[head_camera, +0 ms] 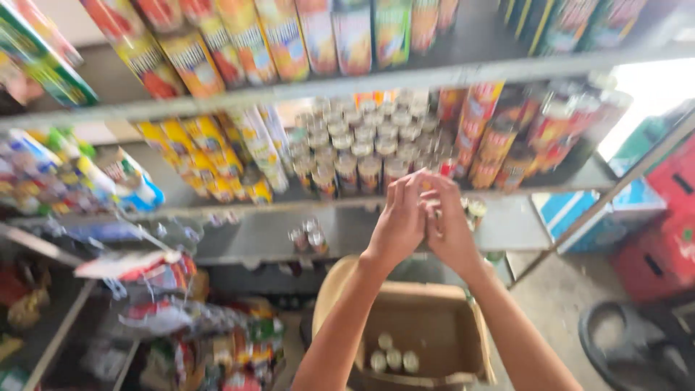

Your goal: The person is taking various canned goods from the shelves and placing them into a cardboard box.

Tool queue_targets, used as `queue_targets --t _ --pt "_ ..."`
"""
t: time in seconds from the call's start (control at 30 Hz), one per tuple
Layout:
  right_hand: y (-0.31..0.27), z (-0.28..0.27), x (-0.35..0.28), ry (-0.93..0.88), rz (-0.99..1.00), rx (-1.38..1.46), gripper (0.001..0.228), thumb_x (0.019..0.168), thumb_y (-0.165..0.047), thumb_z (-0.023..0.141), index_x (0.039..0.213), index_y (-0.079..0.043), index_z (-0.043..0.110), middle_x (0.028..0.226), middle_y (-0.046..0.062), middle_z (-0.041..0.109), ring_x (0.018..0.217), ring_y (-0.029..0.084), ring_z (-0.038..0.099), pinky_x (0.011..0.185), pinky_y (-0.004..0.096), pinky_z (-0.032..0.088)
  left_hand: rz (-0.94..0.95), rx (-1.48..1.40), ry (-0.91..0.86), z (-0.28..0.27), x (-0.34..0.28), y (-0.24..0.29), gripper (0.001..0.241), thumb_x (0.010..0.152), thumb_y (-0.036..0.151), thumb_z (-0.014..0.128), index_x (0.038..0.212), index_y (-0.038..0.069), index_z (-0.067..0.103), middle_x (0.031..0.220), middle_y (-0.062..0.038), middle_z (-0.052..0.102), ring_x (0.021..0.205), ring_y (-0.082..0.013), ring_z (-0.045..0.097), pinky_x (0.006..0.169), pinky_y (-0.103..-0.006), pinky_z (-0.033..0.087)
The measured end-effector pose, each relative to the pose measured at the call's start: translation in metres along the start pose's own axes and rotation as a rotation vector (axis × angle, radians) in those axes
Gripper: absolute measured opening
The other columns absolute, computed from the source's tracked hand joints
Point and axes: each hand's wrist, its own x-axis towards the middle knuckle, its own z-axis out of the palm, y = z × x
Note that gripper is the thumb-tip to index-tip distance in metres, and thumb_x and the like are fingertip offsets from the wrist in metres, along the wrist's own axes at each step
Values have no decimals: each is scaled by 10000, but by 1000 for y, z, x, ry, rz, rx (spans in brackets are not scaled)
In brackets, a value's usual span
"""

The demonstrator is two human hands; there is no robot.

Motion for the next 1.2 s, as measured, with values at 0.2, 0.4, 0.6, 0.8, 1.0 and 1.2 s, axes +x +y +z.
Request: queue_targets --t 0.2,0.4,0.6,0.8,1.0,1.2 --pt "-54 -57 106 201 -382 -198 561 1014 121 522 1544 -27 414 1470 146 507 1091 243 644 962 351 541 270 26 141 -35 128 38 588 938 56 569 1485 -19 365 1410 -240 515 1323 -427 486 1170 -487 413" --pt "-57 -79 185 295 -385 -115 662 968 97 507 1593 -21 324 1475 176 474 1194 260 598 1054 388 514 172 82 218 -13 212 8 738 879 201 637 1513 -1 317 1427 -297 487 1225 -487 566 923 -528 531" --pt "-42 -83 252 192 -358 -188 730 917 -22 657 1572 -48 335 1455 224 444 1201 298 568 1015 408 515 9 286 125 14 235 -20 559 880 287 578 1384 57 506 1311 -241 616 1002 -450 687 743 -569 567" --pt "-1 -65 337 258 -360 -295 858 907 -108 769 1567 0 230 1373 274 524 1276 370 562 1047 469 478 -61 470 111 31 234 -34 344 888 234 585 1139 20 685 1145 -189 714 969 -364 725 764 -524 592" --pt "63 -56 388 219 -342 -188 979 862 -208 819 1534 36 151 1221 234 643 1125 362 665 956 441 528 -15 411 269 22 231 -24 582 812 248 614 1297 -69 550 1139 -257 682 910 -418 707 698 -528 579" --pt "0 -48 344 381 -283 -202 882 885 -204 812 1564 -38 275 1230 222 686 1070 340 728 909 437 584 -54 432 224 31 232 -31 580 898 269 593 1347 -86 501 1211 -264 677 964 -408 720 771 -522 587"
